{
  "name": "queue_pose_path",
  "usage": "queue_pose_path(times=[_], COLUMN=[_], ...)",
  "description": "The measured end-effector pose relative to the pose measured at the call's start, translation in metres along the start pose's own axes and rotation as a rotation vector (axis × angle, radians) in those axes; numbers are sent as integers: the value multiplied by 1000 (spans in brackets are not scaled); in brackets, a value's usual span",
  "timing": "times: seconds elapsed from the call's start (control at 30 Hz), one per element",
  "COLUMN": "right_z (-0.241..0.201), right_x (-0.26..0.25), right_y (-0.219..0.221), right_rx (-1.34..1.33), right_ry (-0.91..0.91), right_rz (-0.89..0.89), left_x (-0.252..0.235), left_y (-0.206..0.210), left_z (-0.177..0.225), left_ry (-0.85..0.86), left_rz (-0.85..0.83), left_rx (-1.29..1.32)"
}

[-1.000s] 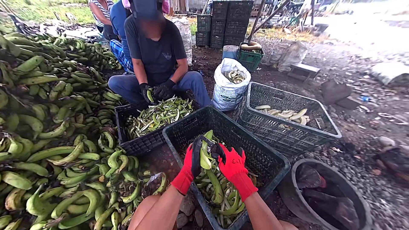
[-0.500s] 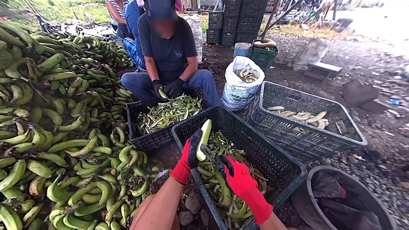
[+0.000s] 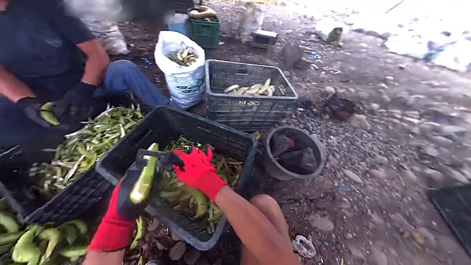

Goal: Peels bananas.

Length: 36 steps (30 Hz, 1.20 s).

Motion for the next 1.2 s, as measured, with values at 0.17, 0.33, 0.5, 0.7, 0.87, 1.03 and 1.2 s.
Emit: queue_pose_path(times=[0.17, 0.33, 0.5, 0.7, 0.87, 1.03, 1.2], right_z=[21, 69, 86, 1, -26, -7, 25], right_x=[-6, 2, -4, 29, 51, 17, -10], right_y=[-8, -13, -25, 7, 15, -6, -27], right_rx=[-100, -93, -58, -141, 14, 81, -39], right_ry=[20, 224, 382, -55, -200, -51, 133], right_rz=[-7, -61, -69, -89, 31, 28, 36], left_x=[9, 17, 19, 2, 6, -5, -7], left_y=[-5, 13, -2, -41, -57, -22, 8], left_z=[-17, -24, 2, 10, 27, 11, -11], left_ry=[-131, -147, -2, 119, 195, 78, -144], left_rz=[146, 205, 363, 604, 773, 331, 35], left_rx=[-69, 41, 79, 56, -124, 34, 79])
Point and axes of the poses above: each hand's wrist, its own x-axis away from the middle knuckle, its own y-axis out of the palm, z = x × y, the point moved 10 cm from there along -x, towards the middle knuckle, and after that the axes turned 6 degrees about x, right-handed, at the moved point
